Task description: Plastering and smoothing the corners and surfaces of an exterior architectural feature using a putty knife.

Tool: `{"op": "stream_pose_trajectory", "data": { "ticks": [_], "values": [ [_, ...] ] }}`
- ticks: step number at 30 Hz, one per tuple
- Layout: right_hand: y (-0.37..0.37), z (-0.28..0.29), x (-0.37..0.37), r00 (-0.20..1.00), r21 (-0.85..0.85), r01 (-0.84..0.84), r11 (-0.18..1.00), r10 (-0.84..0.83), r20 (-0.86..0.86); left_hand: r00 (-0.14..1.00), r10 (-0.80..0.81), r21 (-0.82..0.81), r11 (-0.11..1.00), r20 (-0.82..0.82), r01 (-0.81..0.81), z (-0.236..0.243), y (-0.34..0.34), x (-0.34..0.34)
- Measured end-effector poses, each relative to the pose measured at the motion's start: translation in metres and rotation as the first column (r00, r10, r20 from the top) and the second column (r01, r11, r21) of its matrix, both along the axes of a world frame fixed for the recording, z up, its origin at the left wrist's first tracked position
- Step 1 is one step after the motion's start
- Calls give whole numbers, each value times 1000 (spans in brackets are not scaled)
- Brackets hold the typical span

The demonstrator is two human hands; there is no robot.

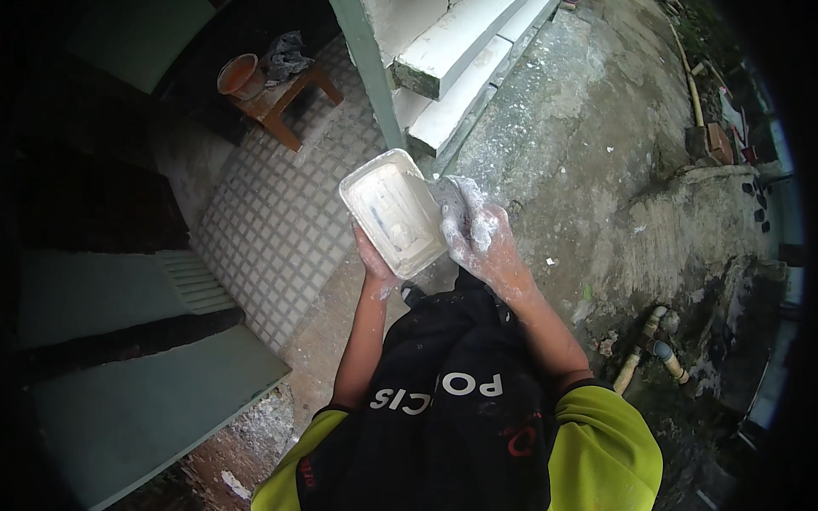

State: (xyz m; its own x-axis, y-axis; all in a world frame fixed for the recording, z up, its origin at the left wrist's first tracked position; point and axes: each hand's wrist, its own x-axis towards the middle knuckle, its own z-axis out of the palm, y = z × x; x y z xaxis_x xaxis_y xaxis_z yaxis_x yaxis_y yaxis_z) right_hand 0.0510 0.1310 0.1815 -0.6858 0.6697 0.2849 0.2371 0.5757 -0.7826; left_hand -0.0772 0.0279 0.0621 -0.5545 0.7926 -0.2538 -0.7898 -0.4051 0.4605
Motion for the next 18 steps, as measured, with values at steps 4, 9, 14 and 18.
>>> {"op": "stream_pose_trajectory", "data": {
  "ticks": [4, 9, 14, 18],
  "values": [
    [-1, -20, 0, 1000, 202, -3, 979, 7, -18, 997, -10, -52, 999, -71, 6, 20, 11, 21],
    [-1, -19, 3, 995, 39, -97, 994, 98, -26, 994, 55, -67, 996, -96, -62, 31, 23, 36],
    [22, -27, 5, 963, 95, -230, 969, 240, -119, 974, 149, -227, 956, -172, -187, 27, 56, 50],
    [72, -26, 12, 956, -152, -290, 945, 292, -8, 964, 189, -215, 950, -185, -227, 20, 88, 58]
  ]
}}
